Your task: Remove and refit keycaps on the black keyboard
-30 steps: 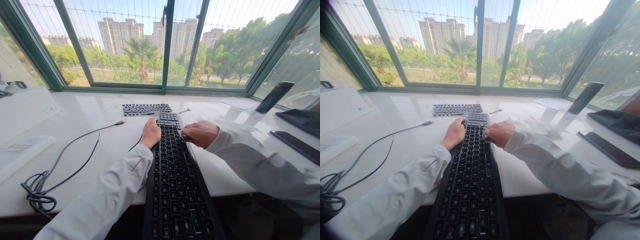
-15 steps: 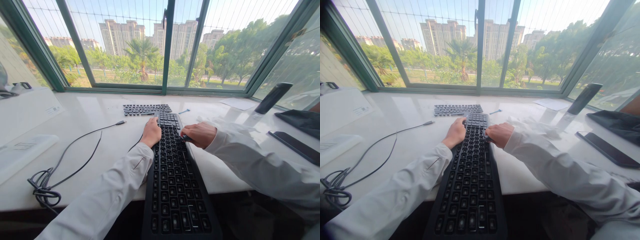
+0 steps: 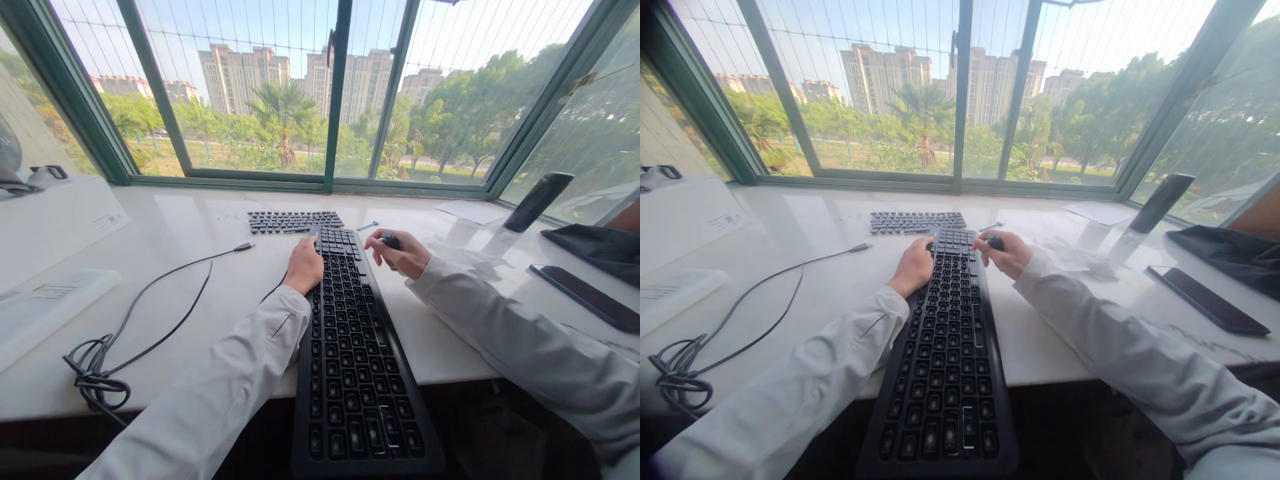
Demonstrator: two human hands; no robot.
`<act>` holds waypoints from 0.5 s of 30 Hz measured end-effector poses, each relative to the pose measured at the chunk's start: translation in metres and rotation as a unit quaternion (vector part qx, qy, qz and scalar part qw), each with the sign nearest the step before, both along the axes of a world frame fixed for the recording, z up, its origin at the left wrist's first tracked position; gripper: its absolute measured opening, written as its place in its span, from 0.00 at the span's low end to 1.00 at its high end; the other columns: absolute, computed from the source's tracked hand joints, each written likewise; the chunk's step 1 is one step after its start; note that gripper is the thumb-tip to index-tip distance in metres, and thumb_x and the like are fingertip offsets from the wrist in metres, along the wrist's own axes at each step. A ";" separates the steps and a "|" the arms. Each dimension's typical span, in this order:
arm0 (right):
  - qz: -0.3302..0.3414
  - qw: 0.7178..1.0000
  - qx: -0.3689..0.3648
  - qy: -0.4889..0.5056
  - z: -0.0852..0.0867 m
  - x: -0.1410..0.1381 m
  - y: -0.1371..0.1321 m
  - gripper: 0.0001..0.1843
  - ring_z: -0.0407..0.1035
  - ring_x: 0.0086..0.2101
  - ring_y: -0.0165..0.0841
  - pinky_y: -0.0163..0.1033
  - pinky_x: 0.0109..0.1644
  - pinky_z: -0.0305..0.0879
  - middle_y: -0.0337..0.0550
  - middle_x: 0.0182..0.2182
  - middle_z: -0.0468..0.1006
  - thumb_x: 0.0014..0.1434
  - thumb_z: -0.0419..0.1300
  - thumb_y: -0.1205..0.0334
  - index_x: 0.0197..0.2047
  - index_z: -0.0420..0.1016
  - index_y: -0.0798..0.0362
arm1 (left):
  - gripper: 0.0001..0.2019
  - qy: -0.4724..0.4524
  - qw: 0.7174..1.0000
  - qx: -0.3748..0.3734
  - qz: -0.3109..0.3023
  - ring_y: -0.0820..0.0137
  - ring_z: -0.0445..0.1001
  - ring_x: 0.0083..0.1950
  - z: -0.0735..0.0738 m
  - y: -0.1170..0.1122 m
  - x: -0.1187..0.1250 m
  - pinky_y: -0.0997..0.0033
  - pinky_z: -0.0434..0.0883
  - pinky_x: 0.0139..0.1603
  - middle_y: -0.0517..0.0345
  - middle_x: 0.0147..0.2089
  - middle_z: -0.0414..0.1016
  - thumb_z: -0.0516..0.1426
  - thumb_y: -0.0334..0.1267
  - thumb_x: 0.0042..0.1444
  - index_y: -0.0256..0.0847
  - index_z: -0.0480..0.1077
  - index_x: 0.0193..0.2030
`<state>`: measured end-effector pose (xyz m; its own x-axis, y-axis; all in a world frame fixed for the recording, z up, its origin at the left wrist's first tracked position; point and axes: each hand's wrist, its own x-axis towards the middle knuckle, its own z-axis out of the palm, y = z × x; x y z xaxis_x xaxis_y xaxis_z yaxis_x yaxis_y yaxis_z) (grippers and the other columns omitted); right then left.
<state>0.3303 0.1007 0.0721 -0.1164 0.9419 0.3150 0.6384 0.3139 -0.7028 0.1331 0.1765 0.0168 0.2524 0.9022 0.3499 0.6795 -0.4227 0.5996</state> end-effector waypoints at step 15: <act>0.083 0.893 -0.042 0.440 -0.014 -0.034 0.012 0.32 0.37 0.12 0.22 0.32 0.13 0.37 0.26 0.10 0.42 0.54 0.57 0.39 0.19 0.41 0.49 | 0.25 0.002 1.000 -0.004 -0.002 0.63 0.64 0.63 0.001 0.000 0.000 0.67 0.58 0.66 0.43 0.61 0.67 0.47 0.24 0.53 0.30 0.65 0.59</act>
<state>0.2962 0.1132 0.0577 0.0008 0.9593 0.2824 -0.2241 0.2753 -0.9349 0.1330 0.1760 0.0183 0.2571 0.9038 0.3422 0.6811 -0.4207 0.5992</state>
